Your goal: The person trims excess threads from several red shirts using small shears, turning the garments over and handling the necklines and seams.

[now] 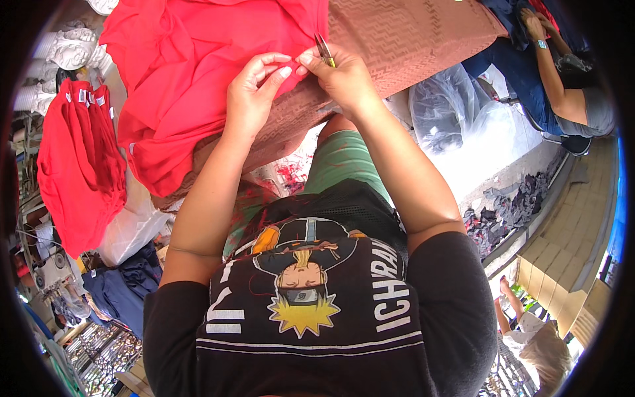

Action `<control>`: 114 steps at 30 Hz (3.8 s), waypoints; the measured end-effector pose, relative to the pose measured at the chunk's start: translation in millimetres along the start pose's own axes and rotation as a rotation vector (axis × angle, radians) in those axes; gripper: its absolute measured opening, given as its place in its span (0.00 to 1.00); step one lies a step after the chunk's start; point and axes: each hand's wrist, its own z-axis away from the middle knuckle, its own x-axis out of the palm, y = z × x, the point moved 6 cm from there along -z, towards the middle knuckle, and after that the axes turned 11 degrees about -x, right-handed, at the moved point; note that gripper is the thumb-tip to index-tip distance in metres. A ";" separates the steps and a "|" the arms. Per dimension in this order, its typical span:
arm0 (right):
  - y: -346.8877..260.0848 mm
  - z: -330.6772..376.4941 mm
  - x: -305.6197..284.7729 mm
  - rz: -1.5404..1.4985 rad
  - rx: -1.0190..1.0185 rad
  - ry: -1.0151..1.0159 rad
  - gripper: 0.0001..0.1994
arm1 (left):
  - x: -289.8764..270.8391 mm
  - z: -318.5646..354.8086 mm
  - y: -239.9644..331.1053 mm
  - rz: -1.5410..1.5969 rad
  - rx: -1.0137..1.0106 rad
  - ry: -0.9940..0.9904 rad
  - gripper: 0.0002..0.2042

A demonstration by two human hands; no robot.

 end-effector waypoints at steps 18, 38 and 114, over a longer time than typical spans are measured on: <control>-39.3 -2.0 -4.3 0.590 -0.237 -0.063 0.12 | 21.9 7.7 35.9 -0.790 0.426 0.099 0.06; -60.4 19.1 -15.3 0.838 -0.372 -0.564 0.09 | 9.0 -1.3 -6.8 -0.226 -0.198 -0.246 0.09; -29.3 0.0 4.7 0.143 -0.013 -0.141 0.18 | -108.1 118.1 22.5 -0.923 -0.272 -0.212 0.09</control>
